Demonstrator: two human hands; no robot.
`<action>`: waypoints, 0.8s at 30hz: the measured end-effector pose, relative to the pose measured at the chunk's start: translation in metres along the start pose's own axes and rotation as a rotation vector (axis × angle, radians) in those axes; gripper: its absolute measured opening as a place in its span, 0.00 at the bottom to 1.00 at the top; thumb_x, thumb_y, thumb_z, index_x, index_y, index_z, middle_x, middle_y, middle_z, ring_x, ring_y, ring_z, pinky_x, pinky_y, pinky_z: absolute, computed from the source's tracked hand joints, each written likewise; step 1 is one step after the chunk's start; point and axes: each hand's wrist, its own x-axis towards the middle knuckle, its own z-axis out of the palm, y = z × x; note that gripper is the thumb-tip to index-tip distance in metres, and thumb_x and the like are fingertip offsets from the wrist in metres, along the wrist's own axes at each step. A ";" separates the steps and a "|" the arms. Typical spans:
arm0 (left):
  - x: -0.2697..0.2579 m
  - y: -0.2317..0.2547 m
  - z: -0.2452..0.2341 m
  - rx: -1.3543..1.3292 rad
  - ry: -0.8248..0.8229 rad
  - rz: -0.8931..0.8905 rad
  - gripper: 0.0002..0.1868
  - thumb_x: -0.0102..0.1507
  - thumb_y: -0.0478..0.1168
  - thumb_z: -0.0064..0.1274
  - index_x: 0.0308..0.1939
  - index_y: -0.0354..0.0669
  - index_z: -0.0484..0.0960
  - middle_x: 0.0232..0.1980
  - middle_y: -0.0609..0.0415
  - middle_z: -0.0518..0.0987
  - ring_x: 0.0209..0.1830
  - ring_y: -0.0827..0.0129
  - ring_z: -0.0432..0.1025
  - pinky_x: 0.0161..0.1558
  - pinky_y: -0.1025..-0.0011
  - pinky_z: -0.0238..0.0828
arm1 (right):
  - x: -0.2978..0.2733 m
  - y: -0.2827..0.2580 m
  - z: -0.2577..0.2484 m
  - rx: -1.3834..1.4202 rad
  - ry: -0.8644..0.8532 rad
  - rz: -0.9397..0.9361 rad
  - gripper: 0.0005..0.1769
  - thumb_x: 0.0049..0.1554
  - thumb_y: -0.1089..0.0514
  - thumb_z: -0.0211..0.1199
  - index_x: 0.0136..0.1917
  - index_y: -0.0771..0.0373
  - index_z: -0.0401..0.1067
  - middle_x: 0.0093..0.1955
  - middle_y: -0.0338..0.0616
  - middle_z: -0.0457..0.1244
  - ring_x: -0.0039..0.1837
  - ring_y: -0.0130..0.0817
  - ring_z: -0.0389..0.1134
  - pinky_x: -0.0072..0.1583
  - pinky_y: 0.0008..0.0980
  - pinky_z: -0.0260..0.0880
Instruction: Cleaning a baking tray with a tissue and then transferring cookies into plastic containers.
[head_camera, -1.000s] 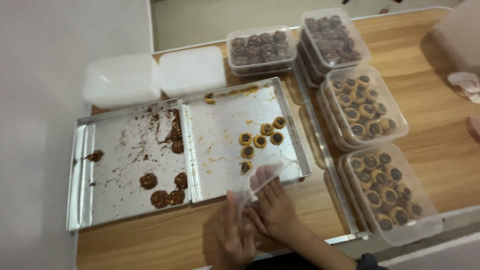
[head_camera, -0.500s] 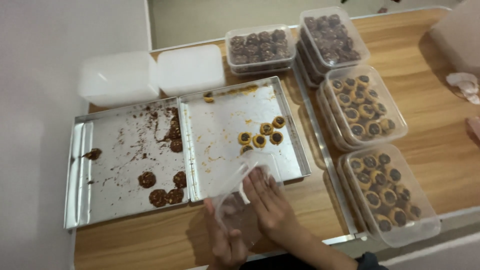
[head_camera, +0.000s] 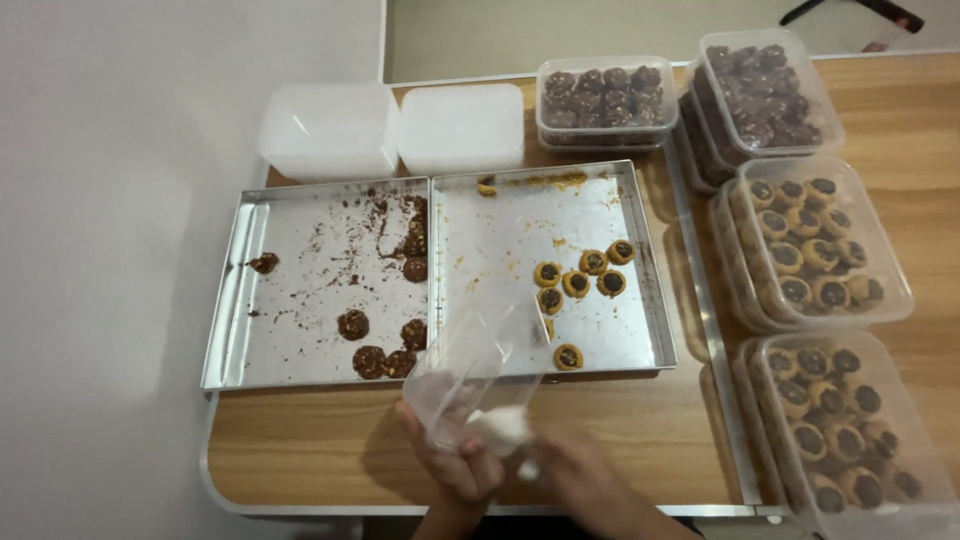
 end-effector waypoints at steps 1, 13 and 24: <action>-0.004 0.004 0.002 0.654 -0.236 0.651 0.28 0.69 0.59 0.41 0.58 0.39 0.60 0.48 0.43 0.68 0.39 0.59 0.63 0.41 0.63 0.61 | -0.009 0.014 -0.006 -0.024 0.287 0.120 0.15 0.63 0.58 0.53 0.60 0.60 0.74 0.47 0.41 0.68 0.47 0.33 0.69 0.50 0.32 0.69; -0.004 -0.036 -0.023 1.033 -0.392 1.362 0.33 0.76 0.45 0.33 0.79 0.31 0.44 0.74 0.20 0.56 0.70 0.34 0.60 0.69 0.43 0.67 | 0.055 -0.033 -0.025 -1.432 0.430 -0.526 0.19 0.68 0.65 0.44 0.65 0.69 0.72 0.62 0.54 0.69 0.62 0.43 0.71 0.71 0.48 0.64; -0.016 0.034 0.040 1.045 -0.403 0.986 0.41 0.68 0.28 0.37 0.83 0.42 0.37 0.60 0.36 0.71 0.54 0.55 0.71 0.59 0.62 0.75 | -0.033 0.046 -0.056 -0.318 0.293 0.205 0.18 0.58 0.57 0.61 0.62 0.55 0.78 0.60 0.40 0.73 0.60 0.37 0.71 0.65 0.35 0.64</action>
